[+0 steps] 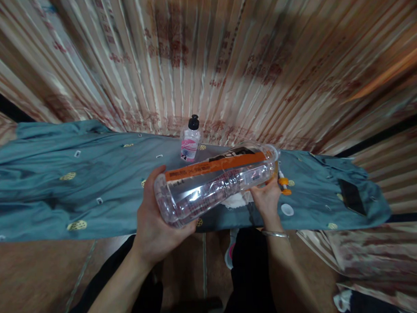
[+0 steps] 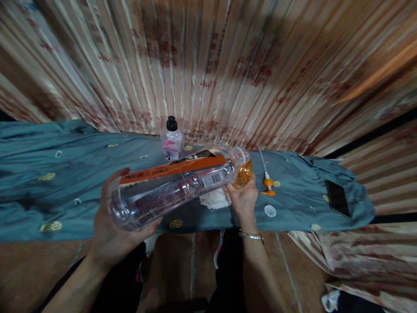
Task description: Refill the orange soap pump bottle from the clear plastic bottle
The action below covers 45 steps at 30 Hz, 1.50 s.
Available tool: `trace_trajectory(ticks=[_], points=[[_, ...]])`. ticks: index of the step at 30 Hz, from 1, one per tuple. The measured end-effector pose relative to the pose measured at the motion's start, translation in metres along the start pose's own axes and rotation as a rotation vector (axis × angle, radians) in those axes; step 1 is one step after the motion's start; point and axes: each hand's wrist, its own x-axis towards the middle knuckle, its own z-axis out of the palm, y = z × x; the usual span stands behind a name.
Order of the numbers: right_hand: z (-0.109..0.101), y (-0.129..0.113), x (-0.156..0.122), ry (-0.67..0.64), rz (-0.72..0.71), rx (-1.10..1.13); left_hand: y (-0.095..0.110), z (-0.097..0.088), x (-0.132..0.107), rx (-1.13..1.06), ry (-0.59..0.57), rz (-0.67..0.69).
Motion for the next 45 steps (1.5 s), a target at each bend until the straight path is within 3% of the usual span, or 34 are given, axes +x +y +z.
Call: trace_trajectory(ticks=[26, 45], points=[[0.0007, 0.0083, 0.0024, -0.043, -0.018, -0.013, 0.0003, 0.0015, 0.0023, -0.002, 0.009, -0.092], [-0.0021, 0.0018, 0.002, -0.051, 0.005, -0.007, -0.0015, 0.0012, -0.0002, 0.032, 0.001, -0.055]])
